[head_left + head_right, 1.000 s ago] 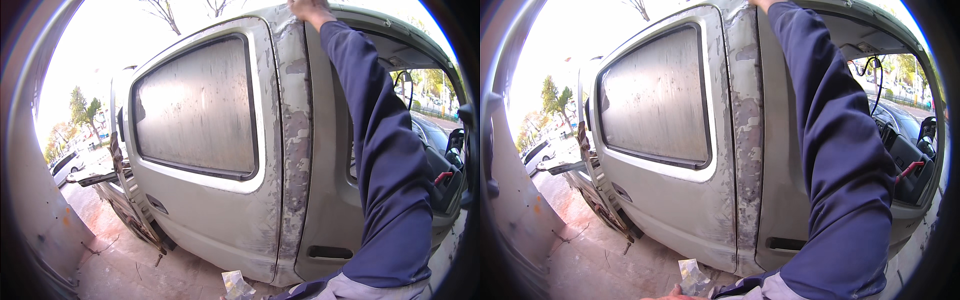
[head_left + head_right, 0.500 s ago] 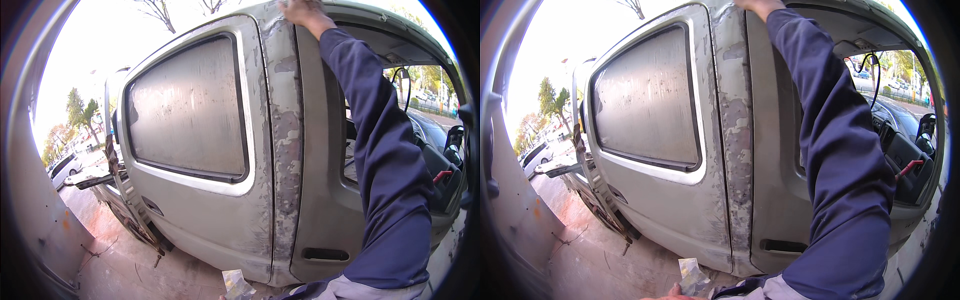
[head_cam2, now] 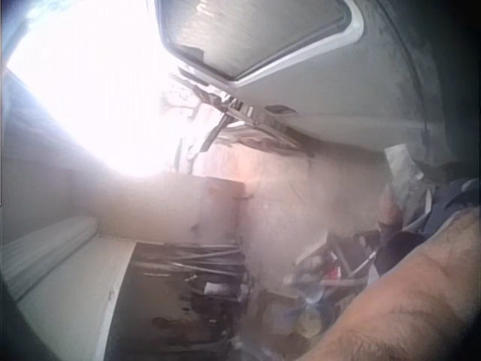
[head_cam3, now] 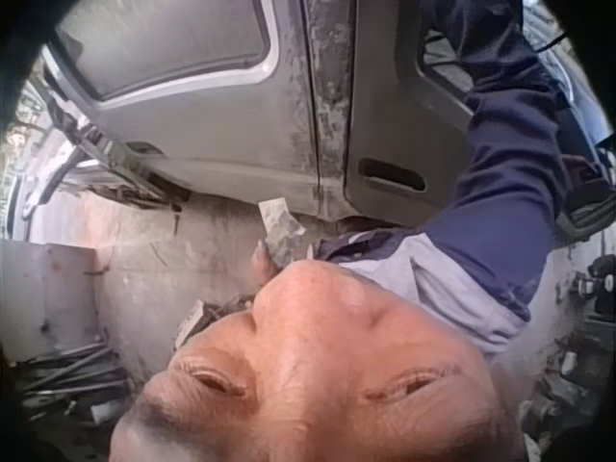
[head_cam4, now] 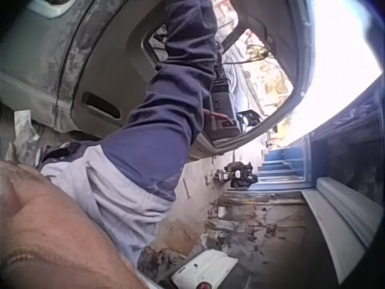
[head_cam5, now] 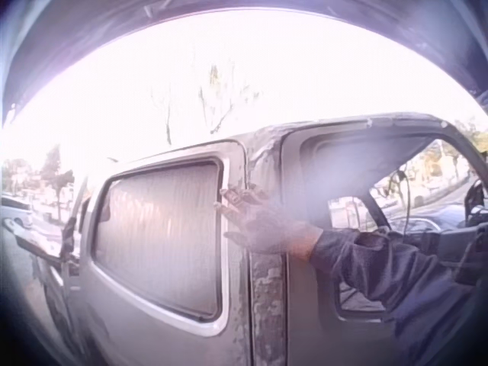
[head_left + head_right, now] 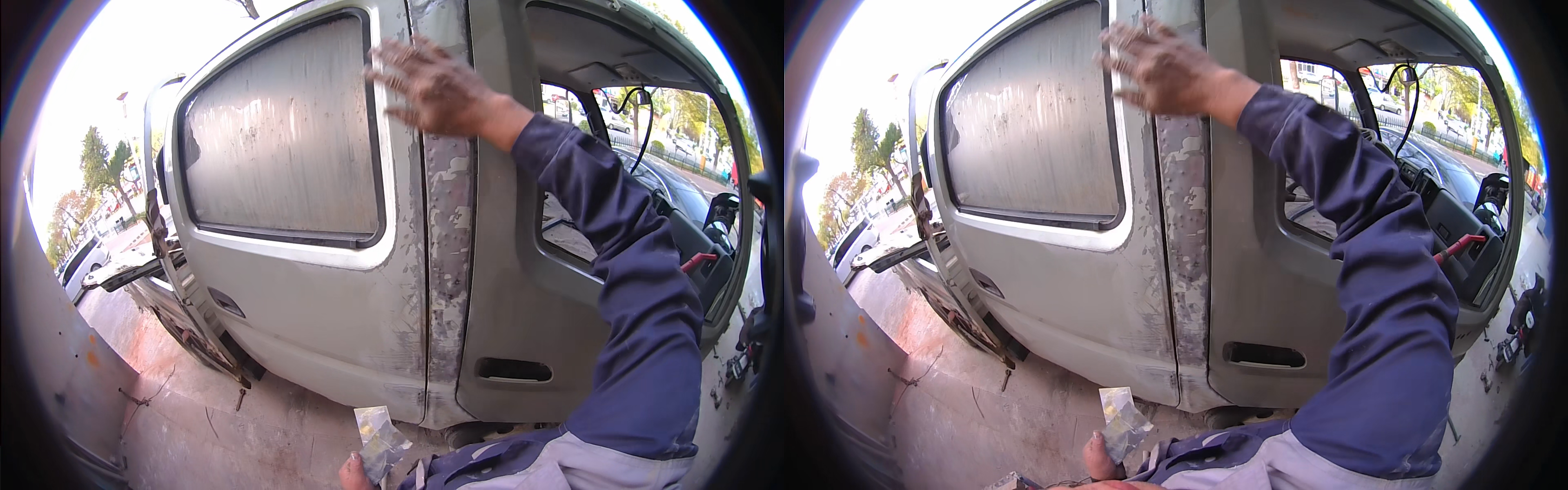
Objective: The person scoops yellow body filler from a can onto a metal spreader, then applies and smooths the filler onto a damaged area of a truck door using the spreader. The person works along the door panel, spreading the filler to cover the surface.
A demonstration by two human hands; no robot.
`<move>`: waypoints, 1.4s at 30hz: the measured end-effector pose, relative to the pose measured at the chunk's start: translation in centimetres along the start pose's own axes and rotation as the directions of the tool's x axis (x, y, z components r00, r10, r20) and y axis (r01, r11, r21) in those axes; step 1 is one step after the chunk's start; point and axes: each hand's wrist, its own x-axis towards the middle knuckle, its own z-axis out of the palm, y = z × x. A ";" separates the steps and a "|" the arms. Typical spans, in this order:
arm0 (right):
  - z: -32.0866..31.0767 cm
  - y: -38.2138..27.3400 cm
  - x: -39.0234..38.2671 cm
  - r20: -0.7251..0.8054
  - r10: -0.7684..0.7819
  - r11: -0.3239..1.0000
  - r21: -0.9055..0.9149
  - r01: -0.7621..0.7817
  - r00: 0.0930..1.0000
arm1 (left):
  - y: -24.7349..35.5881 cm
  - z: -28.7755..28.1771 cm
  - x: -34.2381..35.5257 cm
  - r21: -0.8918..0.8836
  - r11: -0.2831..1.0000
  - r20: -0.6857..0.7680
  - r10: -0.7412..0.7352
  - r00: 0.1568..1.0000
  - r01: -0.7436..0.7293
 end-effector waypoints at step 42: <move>-14.4 -55.3 -19.9 0.441 -0.603 -0.796 -0.276 -0.538 0.665 | 6.1 -3.1 -9.7 0.008 1.000 -0.146 -0.008 0.989 0.010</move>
